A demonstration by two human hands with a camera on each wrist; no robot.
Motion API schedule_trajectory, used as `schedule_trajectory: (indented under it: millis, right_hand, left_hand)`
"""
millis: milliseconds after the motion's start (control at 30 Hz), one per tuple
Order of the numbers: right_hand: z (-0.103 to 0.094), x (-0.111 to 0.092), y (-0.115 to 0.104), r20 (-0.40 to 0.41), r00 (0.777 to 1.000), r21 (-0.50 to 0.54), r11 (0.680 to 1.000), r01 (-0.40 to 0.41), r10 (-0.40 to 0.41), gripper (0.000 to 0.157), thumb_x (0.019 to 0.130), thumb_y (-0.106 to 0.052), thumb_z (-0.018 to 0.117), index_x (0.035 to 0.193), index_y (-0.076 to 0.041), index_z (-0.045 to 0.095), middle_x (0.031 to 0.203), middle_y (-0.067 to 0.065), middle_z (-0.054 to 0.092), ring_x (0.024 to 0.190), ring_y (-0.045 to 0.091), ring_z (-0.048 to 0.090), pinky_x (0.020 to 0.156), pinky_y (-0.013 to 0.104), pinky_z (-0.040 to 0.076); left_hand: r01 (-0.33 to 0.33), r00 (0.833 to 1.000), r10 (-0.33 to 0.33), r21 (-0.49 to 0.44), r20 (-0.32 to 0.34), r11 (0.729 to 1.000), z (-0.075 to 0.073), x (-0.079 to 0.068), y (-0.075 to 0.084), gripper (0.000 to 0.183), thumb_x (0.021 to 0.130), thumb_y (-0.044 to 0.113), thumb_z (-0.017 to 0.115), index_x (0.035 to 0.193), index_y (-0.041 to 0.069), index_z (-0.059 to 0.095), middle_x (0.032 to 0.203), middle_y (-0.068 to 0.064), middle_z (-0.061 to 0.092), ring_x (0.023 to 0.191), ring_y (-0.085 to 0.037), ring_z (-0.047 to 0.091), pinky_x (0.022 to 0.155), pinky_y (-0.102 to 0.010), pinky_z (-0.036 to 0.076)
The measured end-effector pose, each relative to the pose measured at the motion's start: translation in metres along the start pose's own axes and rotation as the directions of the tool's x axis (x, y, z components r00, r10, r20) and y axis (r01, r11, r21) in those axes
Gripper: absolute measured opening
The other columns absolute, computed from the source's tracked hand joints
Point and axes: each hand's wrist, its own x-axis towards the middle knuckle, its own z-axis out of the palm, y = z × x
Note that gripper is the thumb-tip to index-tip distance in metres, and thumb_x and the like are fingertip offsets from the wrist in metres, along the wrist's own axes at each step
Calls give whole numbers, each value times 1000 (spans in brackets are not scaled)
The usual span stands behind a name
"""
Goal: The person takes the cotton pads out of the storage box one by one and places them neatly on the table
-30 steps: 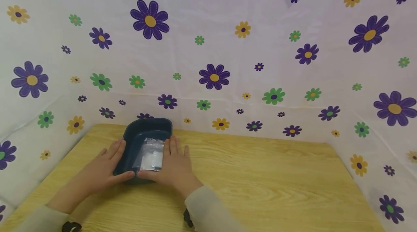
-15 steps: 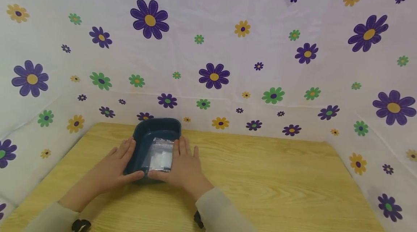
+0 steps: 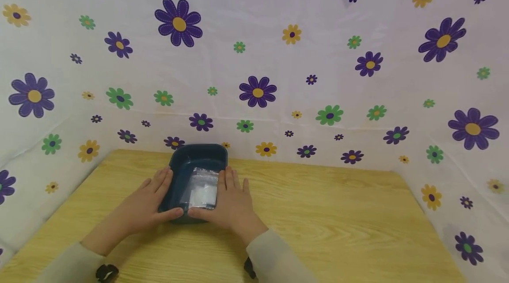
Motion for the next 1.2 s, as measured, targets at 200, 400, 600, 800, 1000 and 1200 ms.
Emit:
schedule_trajectory:
  millis: [200,400,600,800,1000,1200]
  right_hand:
    - [-1,-3,7,2,1000,7,1000,-14,14,128,73,-96,34,160,-4,13,168,15,6,155,30,7,123,57,11]
    - [-7,-8,10,1,1000,17,1000,-25,25,127,74,-95,37,160,-4,14,167,15,7,155,30,8,122,57,12]
    - [-7,-11,17,-10,999,19,999,-51,51,128,73,-96,35,160,-5,13,168,15,6,155,30,8,123,57,11]
    - [-6,-13,25,-16,998,31,998,-63,64,129,72,-96,37,160,-5,13,168,14,5,155,30,7,122,58,10]
    - [-8,-17,33,-29,997,30,997,-71,72,130,72,-97,37,160,-5,13,168,14,6,155,29,7,122,58,10]
    - [-10,-24,39,-40,996,58,995,-83,85,125,76,-91,44,159,-3,14,167,15,7,155,31,8,122,59,11]
  left_hand:
    - [-1,1000,1,-7,14,1000,2,6,6,117,84,84,43,156,-5,18,165,-22,13,151,-41,16,119,-61,20]
    - [-17,1000,17,0,9,1000,3,11,10,118,83,85,42,156,-5,20,165,-22,14,151,-41,16,118,-61,21]
    - [-36,999,36,-16,12,999,3,15,17,117,83,85,43,156,-5,21,165,-22,14,152,-41,15,118,-61,21]
    - [-47,999,47,-20,11,999,6,21,23,117,84,85,43,156,-5,19,165,-22,14,152,-39,16,118,-61,21]
    - [-59,998,59,-29,6,998,8,28,30,118,82,86,42,156,-4,20,165,-21,13,152,-39,16,119,-60,22]
    - [-81,997,81,-57,3,995,10,33,38,118,83,85,44,156,-4,21,165,-21,15,152,-38,16,118,-60,22]
